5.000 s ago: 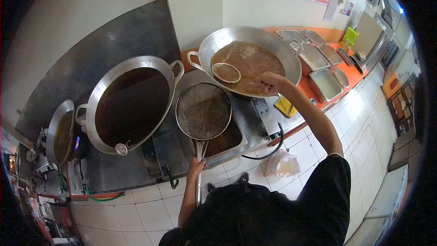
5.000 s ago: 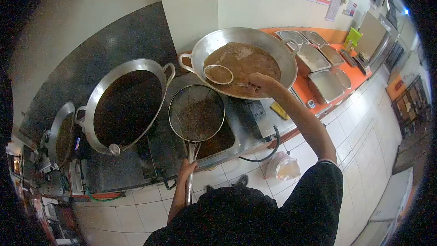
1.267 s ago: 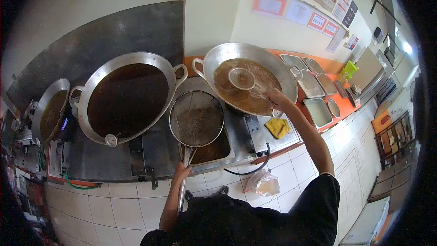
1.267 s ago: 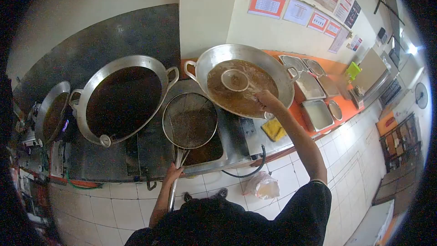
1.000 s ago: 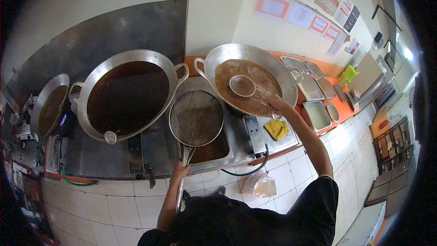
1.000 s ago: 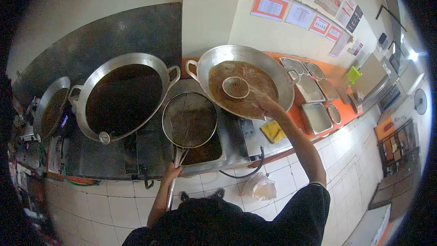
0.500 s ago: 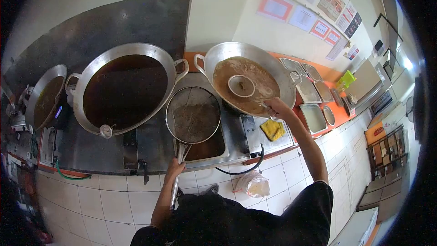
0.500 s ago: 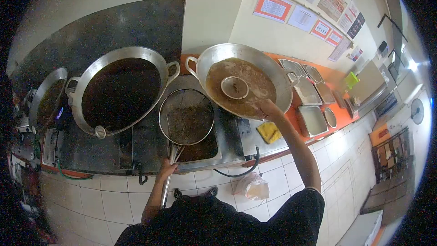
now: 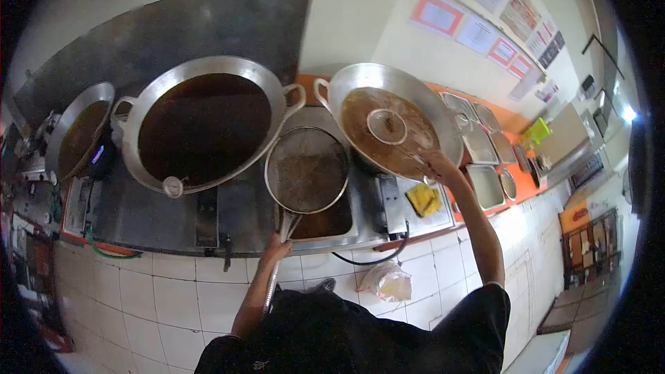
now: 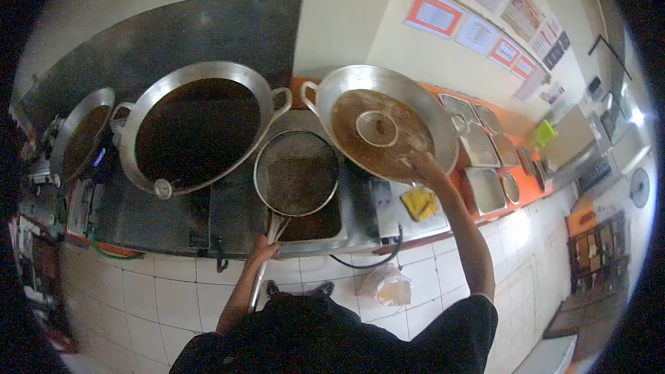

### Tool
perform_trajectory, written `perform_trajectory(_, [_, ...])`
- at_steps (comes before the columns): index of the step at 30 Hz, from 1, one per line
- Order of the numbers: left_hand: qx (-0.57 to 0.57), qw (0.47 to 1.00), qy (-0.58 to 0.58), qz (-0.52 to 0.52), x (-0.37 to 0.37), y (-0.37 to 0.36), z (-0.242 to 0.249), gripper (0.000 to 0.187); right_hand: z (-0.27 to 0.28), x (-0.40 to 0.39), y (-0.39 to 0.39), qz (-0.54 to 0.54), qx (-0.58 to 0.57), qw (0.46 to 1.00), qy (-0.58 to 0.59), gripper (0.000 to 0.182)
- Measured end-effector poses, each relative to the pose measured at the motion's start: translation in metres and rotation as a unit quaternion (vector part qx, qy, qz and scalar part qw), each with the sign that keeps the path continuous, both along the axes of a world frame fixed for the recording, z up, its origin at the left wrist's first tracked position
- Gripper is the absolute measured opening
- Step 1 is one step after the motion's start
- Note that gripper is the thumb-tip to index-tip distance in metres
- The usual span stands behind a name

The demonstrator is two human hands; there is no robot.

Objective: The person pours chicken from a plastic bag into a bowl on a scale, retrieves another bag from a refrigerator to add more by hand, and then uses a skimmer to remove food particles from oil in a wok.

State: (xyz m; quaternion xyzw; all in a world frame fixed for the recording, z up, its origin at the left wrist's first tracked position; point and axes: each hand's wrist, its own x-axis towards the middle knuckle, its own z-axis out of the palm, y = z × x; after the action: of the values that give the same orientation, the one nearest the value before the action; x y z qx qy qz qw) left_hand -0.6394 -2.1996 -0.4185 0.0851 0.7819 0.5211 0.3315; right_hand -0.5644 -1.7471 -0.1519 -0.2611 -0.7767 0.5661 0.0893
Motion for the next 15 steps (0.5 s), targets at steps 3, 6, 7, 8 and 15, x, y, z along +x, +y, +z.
perform_trajectory(3, [0.086,0.996,-0.023,0.019,0.004,0.006,-0.035,0.038,0.008,0.017,-0.002,0.039,0.080,0.996,0.013,0.024])
perform_trajectory(6, [-0.006,0.999,0.027,-0.036,0.004,0.014,-0.047,0.045,0.021,0.026,-0.004,0.036,0.042,0.998,0.015,0.025])
perform_trajectory(7, [-0.057,0.996,0.059,-0.037,0.005,0.019,-0.039,0.047,0.028,0.030,-0.001,0.025,0.020,0.999,0.014,0.026])
perform_trajectory(8, [-0.050,0.992,0.108,-0.030,0.008,0.014,-0.022,0.047,0.033,0.034,0.000,0.015,0.002,1.000,0.012,0.026])
perform_trajectory(15, [-0.033,0.991,0.127,0.000,0.011,0.012,0.000,0.042,0.066,0.060,-0.003,-0.025,-0.046,0.999,-0.008,0.030])
